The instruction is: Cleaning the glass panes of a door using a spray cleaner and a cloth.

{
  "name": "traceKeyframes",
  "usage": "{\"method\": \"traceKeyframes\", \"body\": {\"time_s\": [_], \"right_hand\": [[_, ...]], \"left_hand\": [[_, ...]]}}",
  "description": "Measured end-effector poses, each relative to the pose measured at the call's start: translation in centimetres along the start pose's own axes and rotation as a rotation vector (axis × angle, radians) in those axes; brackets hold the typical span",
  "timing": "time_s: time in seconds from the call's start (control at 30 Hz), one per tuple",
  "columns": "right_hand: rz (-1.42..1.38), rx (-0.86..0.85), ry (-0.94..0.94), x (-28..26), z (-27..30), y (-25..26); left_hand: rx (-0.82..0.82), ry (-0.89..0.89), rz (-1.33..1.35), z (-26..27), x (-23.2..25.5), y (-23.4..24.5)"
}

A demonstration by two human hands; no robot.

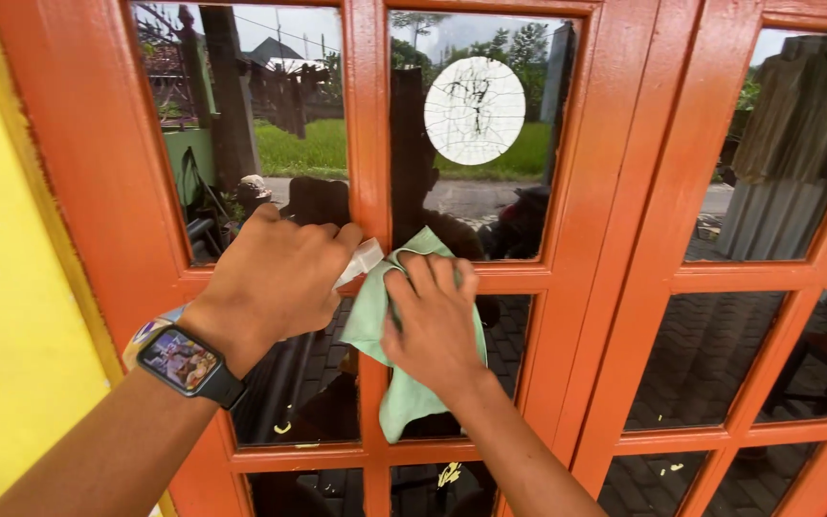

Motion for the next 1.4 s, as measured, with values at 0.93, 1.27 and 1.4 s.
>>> {"method": "traceKeyframes", "body": {"time_s": [0.93, 1.27, 1.4], "right_hand": [[0.195, 0.231, -0.011, 2.8, 1.5, -1.0], [0.376, 0.225, -0.244, 9.0, 5.0, 3.2], [0.238, 0.218, -0.189, 5.6, 4.2, 0.5]], "left_hand": [[0.372, 0.22, 1.673, 0.3, -3.0, -9.2], [0.432, 0.116, 1.636, 0.2, -2.9, -9.3], [0.472, 0.089, 1.572, 0.4, -2.9, -9.3]]}}
Point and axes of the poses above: each hand's wrist, its own z-axis away from the middle knuckle, its own y-axis out of the back of the hand, x = y × z, the point moved 3 cm from there along -z, towards the middle knuckle
